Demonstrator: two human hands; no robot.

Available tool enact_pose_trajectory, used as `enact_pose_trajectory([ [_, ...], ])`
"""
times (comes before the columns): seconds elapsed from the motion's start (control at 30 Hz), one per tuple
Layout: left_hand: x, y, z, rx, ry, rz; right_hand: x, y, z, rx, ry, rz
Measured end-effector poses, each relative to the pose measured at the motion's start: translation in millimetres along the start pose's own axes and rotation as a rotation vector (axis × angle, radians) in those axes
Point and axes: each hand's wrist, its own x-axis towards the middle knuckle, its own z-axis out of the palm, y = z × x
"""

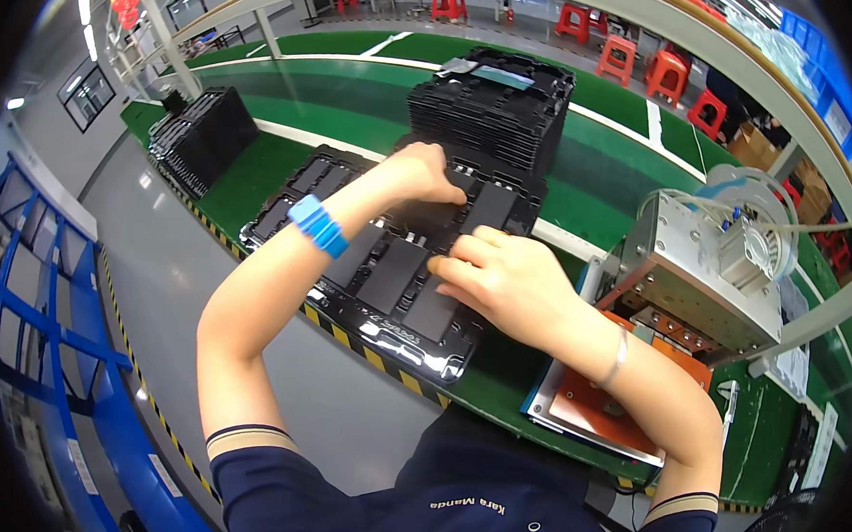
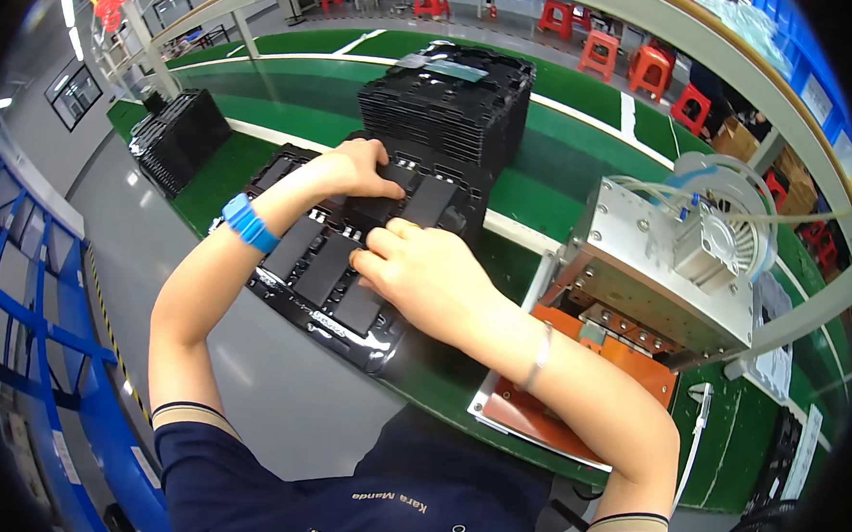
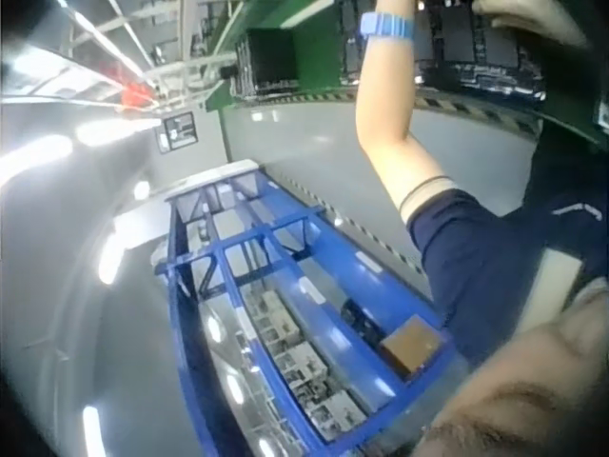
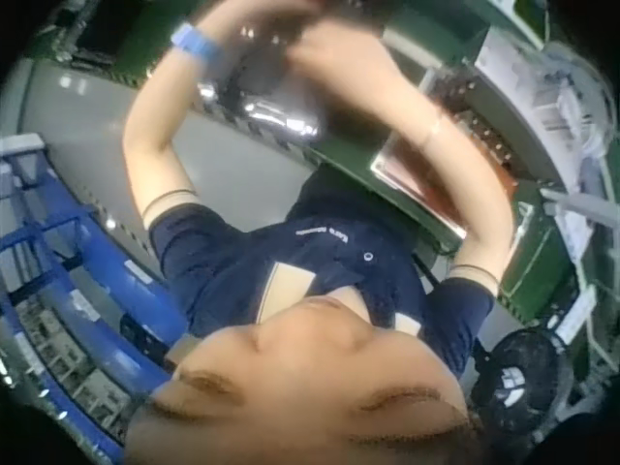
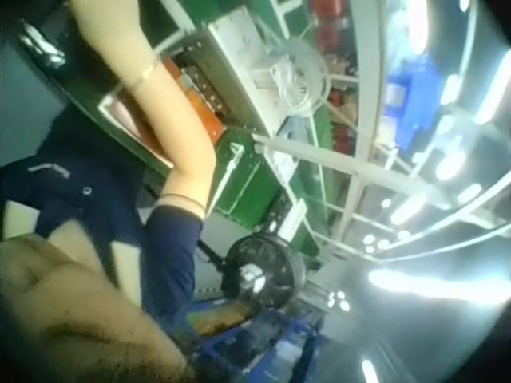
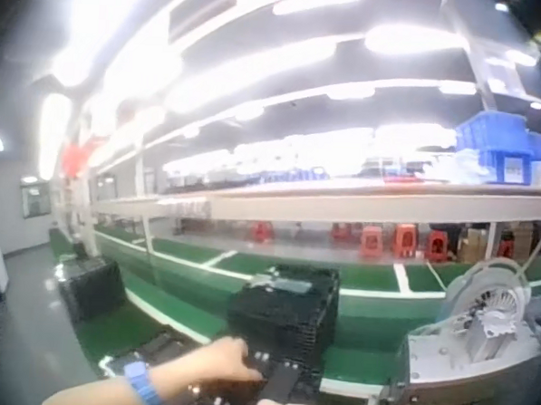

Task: The person places small black rectangular components into a silver and orange jig on a green workbench. They use a digital caliper to measure the components and then stack them into a black plastic tray. The process is repeated for multiple units in a continuous assembly loop.

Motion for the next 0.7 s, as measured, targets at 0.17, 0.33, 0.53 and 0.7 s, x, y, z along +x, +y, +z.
enact_pose_trajectory([
  [0.17, 17, 4, -6, -0.005, -0.168, -0.096, 35, 3, 24, -0.080, -0.162, -0.123],
  [0.33, 14, -14, 9, -0.064, 0.022, 0.062, 42, -4, 30, -0.176, -0.202, -0.246],
  [0.53, 3, -33, 7, -0.304, 0.010, 0.156, 44, -14, 38, -0.361, -0.133, -0.393],
  [0.7, -11, -14, -17, -0.649, 0.045, 0.195, 36, -7, 44, -0.402, -0.038, -0.384],
])
